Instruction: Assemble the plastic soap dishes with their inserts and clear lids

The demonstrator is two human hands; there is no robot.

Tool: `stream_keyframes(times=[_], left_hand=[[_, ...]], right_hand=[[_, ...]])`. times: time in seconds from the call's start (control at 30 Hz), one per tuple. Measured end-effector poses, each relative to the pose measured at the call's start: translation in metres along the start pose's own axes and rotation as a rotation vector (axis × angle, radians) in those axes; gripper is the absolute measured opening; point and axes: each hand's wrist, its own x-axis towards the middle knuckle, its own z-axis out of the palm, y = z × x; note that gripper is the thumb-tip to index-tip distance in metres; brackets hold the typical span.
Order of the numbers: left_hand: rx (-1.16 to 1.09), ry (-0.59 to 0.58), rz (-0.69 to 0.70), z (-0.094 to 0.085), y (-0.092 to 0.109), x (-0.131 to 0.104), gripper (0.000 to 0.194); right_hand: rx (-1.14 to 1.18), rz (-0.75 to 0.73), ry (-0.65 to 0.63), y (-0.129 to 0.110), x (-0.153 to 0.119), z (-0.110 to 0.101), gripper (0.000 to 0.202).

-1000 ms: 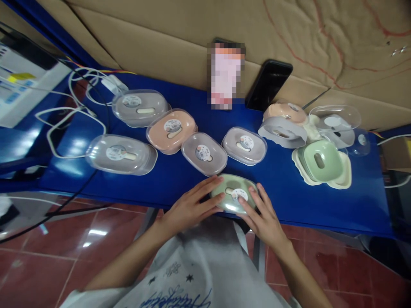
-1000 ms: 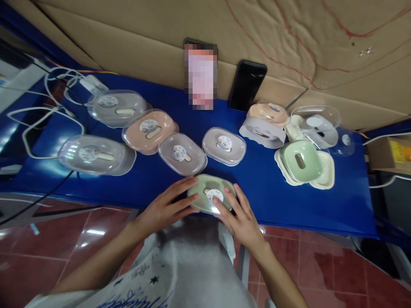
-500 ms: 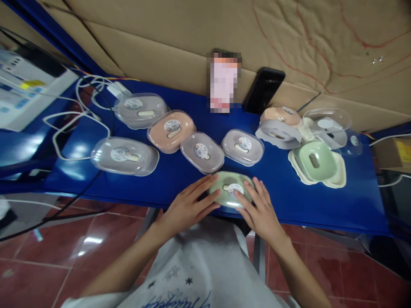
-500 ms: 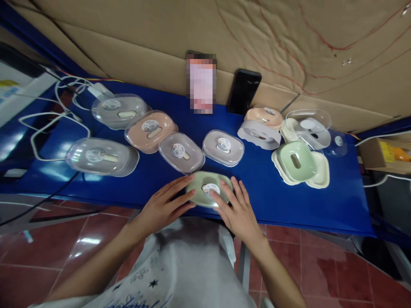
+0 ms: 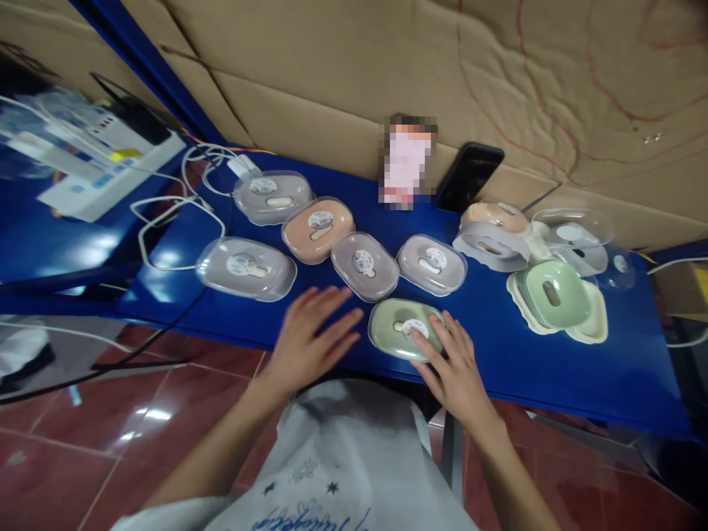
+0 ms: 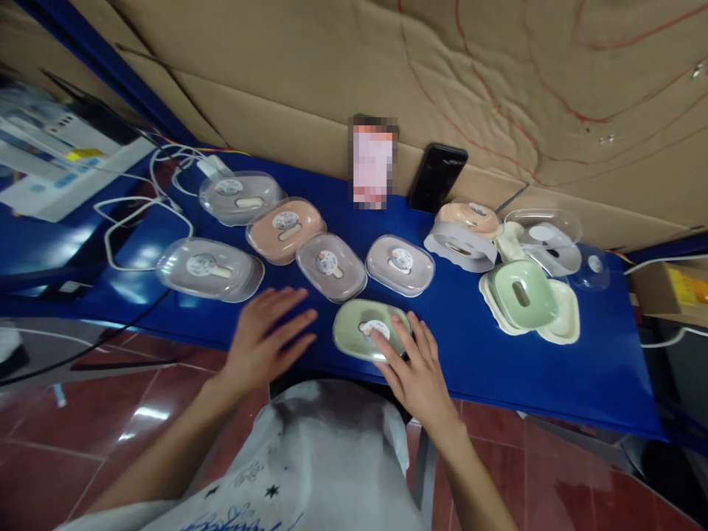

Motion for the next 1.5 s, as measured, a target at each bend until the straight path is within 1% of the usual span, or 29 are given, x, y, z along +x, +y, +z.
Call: stream_keyframes(times=[0.07,0.1,0.13,0.17,0.2,0.3,0.43,0.5,0.57,0.63,0.7,0.73,0.8,0.83,0.87,0.9,0.93,1.0,1.03,1.1,1.17,1.2,1.23,1.3,1.33,1.4,1.43,1.5], left_hand=[[0.152,0.111,-0.232,-0.012,-0.016,-0.006,0.058],[0.216,0.132,-0.345,-0.016,-0.023,-0.009,0.06],[0.26,0.129,-0.436,-0.019,-0.03,-0.01,0.062],[0.281,0.106,-0.494,-0.02,-0.036,-0.011,0.064],[0.283,0.077,-0.518,-0.018,-0.04,-0.009,0.065],[0.266,0.019,-0.47,-0.007,-0.047,0.002,0.06],[0.224,-0.032,-0.399,0.007,-0.054,0.024,0.047],[0.173,-0.04,-0.385,0.008,-0.059,0.031,0.045],[0.107,-0.009,-0.366,0.004,-0.06,0.034,0.044],[0.039,0.048,-0.32,-0.002,-0.054,0.033,0.045],[-0.03,0.076,-0.229,-0.006,-0.039,0.029,0.046],[-0.057,0.067,-0.169,-0.007,-0.03,0.026,0.047],[-0.059,0.006,-0.046,-0.003,-0.012,0.021,0.046],[-0.034,-0.024,-0.008,0.0,-0.004,0.018,0.044],[-0.008,-0.045,0.013,0.004,0.001,0.016,0.042],[0.013,-0.055,0.016,0.009,0.004,0.015,0.041],[0.025,-0.056,0.009,0.013,0.004,0.014,0.04],[0.031,-0.033,-0.022,0.019,0.001,0.013,0.041],[0.034,-0.014,-0.035,0.021,-0.001,0.013,0.042],[0.038,0.025,-0.051,0.023,-0.004,0.014,0.041],[0.021,0.058,-0.046,0.024,0.001,0.014,0.04],[0.0,0.071,-0.035,0.025,0.006,0.013,0.039],[-0.029,0.084,-0.021,0.026,0.012,0.013,0.038],[-0.107,0.091,0.015,0.031,0.028,0.012,0.037],[-0.153,0.08,0.036,0.033,0.037,0.011,0.036],[-0.245,0.036,0.082,0.038,0.053,0.011,0.035],[-0.288,0.01,0.109,0.04,0.059,0.011,0.034],[-0.364,-0.028,0.166,0.043,0.069,0.013,0.033]], right_hand=[[-0.009,0.012,0.01,-0.004,-0.002,0.0,0.072],[-0.011,0.014,0.014,-0.007,-0.003,0.001,0.072],[-0.01,0.01,0.016,-0.011,-0.003,0.002,0.071],[-0.007,-0.002,0.01,-0.015,-0.002,0.003,0.07],[-0.001,-0.016,0.001,-0.02,0.0,0.005,0.069],[0.013,-0.039,-0.031,-0.034,0.014,0.008,0.065],[-0.001,0.007,-0.02,-0.044,0.042,0.013,0.066],[-0.008,0.043,-0.014,-0.048,0.056,0.017,0.066],[-0.015,0.064,-0.01,-0.048,0.067,0.019,0.066],[-0.009,0.028,-0.022,-0.041,0.075,0.017,0.069],[0.009,0.003,0.005,-0.026,0.08,0.009,0.072],[0.011,0.03,0.043,-0.016,0.08,0.005,0.072],[-0.019,0.184,0.158,0.006,0.079,-0.004,0.069],[-0.045,0.274,0.202,0.016,0.078,-0.006,0.068],[-0.065,0.342,0.216,0.025,0.076,-0.008,0.067],[-0.073,0.382,0.207,0.032,0.074,-0.009,0.067],[-0.065,0.39,0.181,0.037,0.072,-0.009,0.067],[-0.014,0.344,0.122,0.044,0.069,-0.01,0.064],[0.01,0.319,0.12,0.048,0.068,-0.012,0.062],[0.004,0.312,0.199,0.059,0.068,-0.021,0.059],[-0.082,0.373,0.322,0.076,0.07,-0.031,0.06],[-0.139,0.417,0.36,0.086,0.072,-0.036,0.063],[-0.19,0.461,0.378,0.095,0.074,-0.039,0.068],[-0.255,0.53,0.36,0.109,0.079,-0.043,0.075],[-0.271,0.552,0.345,0.113,0.081,-0.044,0.073],[-0.273,0.562,0.335,0.112,0.078,-0.043,0.059],[-0.254,0.55,0.341,0.108,0.073,-0.043,0.05],[-0.181,0.507,0.37,0.095,0.054,-0.044,0.035]])
